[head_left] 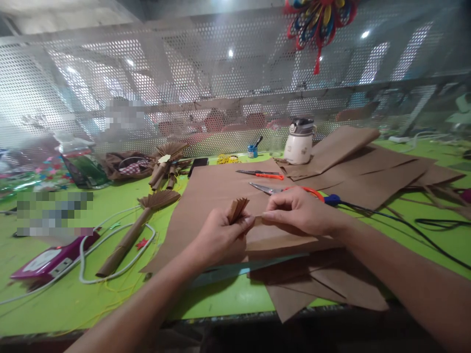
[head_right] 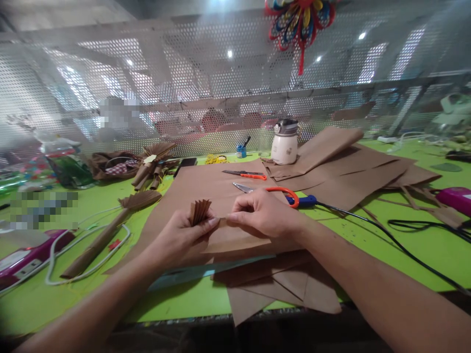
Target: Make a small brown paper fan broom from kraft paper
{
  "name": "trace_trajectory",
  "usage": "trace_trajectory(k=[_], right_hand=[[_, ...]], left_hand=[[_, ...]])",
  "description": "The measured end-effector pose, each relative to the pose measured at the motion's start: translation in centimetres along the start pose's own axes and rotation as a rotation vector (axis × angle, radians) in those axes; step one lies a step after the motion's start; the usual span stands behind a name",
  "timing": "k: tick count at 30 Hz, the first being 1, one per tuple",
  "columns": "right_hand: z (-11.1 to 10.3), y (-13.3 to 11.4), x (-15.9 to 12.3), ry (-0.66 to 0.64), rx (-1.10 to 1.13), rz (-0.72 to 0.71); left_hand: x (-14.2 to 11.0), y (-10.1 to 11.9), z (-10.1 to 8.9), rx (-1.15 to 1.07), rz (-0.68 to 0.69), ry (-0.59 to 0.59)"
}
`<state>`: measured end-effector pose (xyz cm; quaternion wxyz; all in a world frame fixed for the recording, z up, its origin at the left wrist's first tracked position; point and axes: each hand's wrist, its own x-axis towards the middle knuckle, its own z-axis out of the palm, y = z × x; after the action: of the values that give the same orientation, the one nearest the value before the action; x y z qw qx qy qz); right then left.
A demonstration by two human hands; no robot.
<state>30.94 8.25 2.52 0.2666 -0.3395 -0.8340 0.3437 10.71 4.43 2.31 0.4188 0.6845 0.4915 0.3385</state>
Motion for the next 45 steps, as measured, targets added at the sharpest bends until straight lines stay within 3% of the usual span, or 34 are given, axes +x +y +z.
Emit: trace_trajectory(k=[11, 19, 24, 31, 40, 45], right_hand=[[0.2, 0.1, 0.0, -0.005, 0.089, 0.032], [0.1, 0.2, 0.1, -0.035, 0.168, 0.08], [-0.2, -0.2, 0.2, -0.075, 0.178, 0.071], [0.3, -0.4, 0.2, -0.003, 0.134, 0.06], [-0.8, 0.4, 0.6, 0.193, 0.39, 0.171], [-1.0, 1.1, 0.8, 0.199, 0.512, 0.152]], left_hand=[[0.1, -0.4, 0.3, 0.135, 0.134, 0.052], [0.2, -0.5, -0.2, 0.132, 0.084, -0.018], [0.1, -0.7, 0.5, 0.197, 0.191, 0.006], [0.0, -0.9, 0.8, 0.226, 0.204, -0.002], [0.2, -0.2, -0.2, 0.1, 0.156, 0.151], [0.4, -0.5, -0.6, -0.026, 0.073, 0.15]])
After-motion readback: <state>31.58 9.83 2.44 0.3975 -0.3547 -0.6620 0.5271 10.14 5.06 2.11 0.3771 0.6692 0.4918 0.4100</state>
